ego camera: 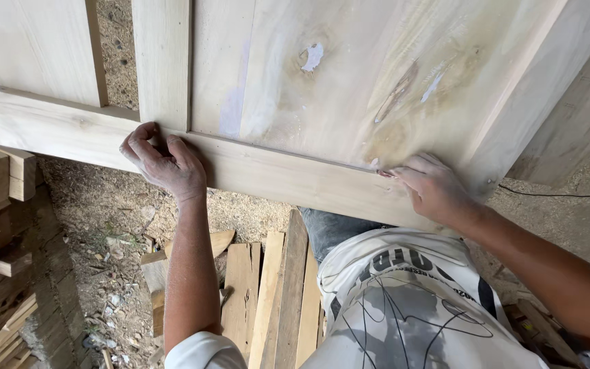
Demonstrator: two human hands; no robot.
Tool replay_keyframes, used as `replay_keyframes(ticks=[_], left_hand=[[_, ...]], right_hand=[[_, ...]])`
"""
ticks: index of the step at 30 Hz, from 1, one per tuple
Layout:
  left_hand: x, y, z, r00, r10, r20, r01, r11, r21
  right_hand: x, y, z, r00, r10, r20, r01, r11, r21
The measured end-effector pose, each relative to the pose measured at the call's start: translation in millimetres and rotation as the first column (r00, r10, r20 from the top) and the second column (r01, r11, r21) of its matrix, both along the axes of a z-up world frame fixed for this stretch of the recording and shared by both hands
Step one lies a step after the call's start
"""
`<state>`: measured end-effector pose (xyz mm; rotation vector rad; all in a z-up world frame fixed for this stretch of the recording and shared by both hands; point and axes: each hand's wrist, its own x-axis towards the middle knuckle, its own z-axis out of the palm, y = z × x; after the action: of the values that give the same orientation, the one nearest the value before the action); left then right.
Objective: The person sands the surface and edges of a wooden frame using a piece of sandpaper held by hand.
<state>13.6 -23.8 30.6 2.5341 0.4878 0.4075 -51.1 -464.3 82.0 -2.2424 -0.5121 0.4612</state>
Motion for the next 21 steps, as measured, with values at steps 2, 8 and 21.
replay_keyframes(ticks=[2,8,21], left_hand=[[0,4,-7,1.000,0.007,-0.003,-0.007,1.000,-0.017],[-1,0,-1,0.997,-0.057,0.050,0.057,0.998,-0.003],[-4,2,-6,0.995,-0.098,0.026,0.099,0.995,-0.013]], right_hand=[[4,12,-13,1.000,0.008,-0.008,-0.008,1.000,0.007],[8,55,-24,0.996,-0.030,0.080,0.023,0.996,0.085],[3,36,-22,1.000,-0.011,0.021,0.009,0.997,0.079]])
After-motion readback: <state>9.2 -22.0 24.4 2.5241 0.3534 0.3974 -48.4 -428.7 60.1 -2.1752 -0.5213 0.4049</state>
